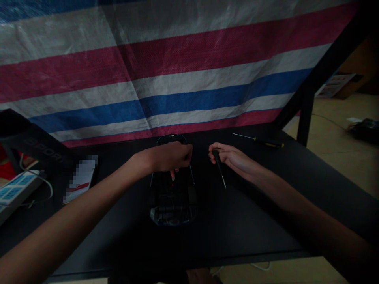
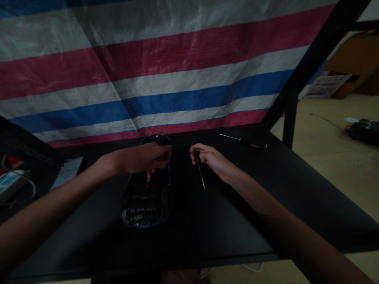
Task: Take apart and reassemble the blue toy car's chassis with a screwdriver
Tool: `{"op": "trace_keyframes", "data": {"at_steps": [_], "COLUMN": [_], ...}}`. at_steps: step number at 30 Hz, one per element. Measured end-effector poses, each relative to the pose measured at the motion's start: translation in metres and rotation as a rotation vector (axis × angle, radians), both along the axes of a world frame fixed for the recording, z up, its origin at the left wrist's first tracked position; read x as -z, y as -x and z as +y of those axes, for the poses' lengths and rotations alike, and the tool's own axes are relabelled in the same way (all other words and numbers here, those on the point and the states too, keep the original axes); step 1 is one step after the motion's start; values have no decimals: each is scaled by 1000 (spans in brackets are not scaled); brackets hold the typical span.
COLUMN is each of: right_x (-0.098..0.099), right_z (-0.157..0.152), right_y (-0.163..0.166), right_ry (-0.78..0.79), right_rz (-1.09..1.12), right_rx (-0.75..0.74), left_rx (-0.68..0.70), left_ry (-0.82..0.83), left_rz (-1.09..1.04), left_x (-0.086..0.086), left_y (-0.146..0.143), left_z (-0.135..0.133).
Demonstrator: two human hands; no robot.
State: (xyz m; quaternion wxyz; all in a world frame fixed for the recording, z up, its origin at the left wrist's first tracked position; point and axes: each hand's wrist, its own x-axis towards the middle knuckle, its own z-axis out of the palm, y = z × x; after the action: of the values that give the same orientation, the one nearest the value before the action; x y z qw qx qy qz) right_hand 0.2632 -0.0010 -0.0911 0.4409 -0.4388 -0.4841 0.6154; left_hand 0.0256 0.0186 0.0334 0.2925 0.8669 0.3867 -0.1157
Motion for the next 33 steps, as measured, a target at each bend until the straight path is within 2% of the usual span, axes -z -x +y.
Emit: {"op": "trace_keyframes", "data": {"at_steps": [4,11,25,33], "right_x": [0,0,-1,-2], "right_z": [0,1,0,0], "right_y": [0,1,1,1], "right_ry": [-6,-22,-27,-31], "right_rz": [-11,-16,-29,-25], "right_rx": [-3,-5,-16,-22], "left_rx": [57,198,310,362], "left_ry": [-50,-251,-257,-241], "left_rz": [-43,-152,-355,-294], "left_x": [2,10,39,36], "left_y": [5,9,16,7], "left_z": [-1,8,37,37]}}
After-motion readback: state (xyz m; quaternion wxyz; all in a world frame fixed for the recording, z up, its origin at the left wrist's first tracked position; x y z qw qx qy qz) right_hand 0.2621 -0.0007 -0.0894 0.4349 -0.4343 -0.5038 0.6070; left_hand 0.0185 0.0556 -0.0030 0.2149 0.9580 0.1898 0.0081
